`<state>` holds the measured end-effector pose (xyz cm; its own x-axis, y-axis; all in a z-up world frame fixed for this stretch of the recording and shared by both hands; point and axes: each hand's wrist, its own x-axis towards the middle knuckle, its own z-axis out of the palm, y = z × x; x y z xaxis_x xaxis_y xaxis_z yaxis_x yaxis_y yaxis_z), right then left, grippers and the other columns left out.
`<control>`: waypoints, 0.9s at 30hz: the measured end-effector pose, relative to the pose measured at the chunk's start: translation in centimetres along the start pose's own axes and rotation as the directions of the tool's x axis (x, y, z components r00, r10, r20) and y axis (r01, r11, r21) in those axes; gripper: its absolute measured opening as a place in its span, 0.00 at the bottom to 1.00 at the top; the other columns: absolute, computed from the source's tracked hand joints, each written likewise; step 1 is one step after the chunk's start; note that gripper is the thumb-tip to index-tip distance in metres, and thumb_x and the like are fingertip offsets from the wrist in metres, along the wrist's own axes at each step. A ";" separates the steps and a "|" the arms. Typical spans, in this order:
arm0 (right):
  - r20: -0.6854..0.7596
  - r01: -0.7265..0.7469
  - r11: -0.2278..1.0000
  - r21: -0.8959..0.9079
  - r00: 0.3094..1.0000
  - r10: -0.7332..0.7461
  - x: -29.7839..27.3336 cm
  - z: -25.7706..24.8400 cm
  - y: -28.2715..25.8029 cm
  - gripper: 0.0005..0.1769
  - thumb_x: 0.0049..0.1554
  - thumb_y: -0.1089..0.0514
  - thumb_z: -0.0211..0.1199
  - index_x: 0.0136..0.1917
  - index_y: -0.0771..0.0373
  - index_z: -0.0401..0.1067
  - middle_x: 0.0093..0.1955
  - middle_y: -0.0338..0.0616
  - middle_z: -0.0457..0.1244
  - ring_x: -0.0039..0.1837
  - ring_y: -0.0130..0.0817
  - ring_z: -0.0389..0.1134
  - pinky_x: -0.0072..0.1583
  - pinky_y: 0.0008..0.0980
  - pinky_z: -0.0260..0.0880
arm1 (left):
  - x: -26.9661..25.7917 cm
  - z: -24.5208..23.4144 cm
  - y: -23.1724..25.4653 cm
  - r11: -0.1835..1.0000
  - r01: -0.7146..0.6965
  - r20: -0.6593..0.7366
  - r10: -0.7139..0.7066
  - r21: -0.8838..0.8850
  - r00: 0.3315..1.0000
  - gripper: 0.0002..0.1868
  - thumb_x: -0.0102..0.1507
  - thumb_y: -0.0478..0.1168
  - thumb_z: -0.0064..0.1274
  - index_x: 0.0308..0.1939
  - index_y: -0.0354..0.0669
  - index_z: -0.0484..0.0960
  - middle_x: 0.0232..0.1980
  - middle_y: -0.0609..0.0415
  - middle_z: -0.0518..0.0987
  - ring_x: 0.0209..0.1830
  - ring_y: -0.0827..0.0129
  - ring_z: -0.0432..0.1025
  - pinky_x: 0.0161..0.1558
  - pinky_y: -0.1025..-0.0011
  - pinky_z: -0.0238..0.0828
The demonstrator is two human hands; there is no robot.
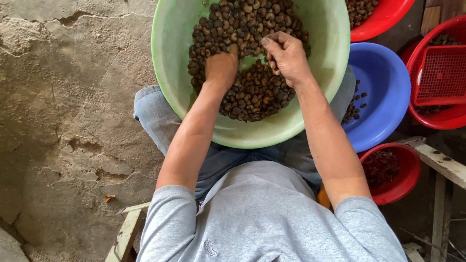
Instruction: Sorting and sifting through a large bowl of nuts by hand to inspect them or remove debris.
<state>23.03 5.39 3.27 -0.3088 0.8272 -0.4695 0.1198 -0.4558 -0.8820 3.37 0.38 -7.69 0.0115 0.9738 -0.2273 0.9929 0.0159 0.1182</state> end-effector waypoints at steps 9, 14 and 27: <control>0.168 0.294 0.451 -0.843 0.939 -0.299 4.0 2.9 4.9 0.25 0.63 0.59 0.64 0.70 0.63 0.63 0.53 0.55 0.71 0.50 0.56 0.72 0.50 0.54 0.71 | -1.0 -7.0 -1.0 0.291 0.126 0.069 -0.197 -0.949 0.978 0.16 0.69 0.45 0.52 0.50 0.33 0.77 0.32 0.55 0.77 0.25 0.75 0.69 0.27 0.74 0.67; 0.250 0.326 0.235 -0.916 0.920 -0.302 5.0 3.4 6.5 0.27 0.60 0.57 0.64 0.70 0.64 0.61 0.46 0.58 0.71 0.43 0.60 0.72 0.43 0.56 0.69 | -2.0 -11.7 -2.1 -0.456 0.060 0.092 -0.048 -0.888 0.995 0.07 0.66 0.39 0.50 0.43 0.39 0.78 0.25 0.55 0.76 0.16 0.75 0.62 0.17 0.77 0.54; 0.269 -0.069 0.865 0.498 0.960 -0.078 2.4 -0.7 0.6 0.09 0.62 0.57 0.50 0.50 0.55 0.72 0.41 0.38 0.66 0.34 0.23 0.60 0.31 0.23 0.49 | -0.1 -3.0 -1.0 0.909 0.124 -0.055 -0.159 -0.398 0.986 0.20 0.69 0.47 0.50 0.61 0.41 0.75 0.29 0.46 0.83 0.23 0.47 0.77 0.28 0.49 0.72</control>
<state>23.02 7.28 1.56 -0.5598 0.7413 -0.3703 -0.3446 -0.6146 -0.7096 2.04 0.96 -4.91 -0.1526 0.9699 -0.1897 0.8567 0.2255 0.4639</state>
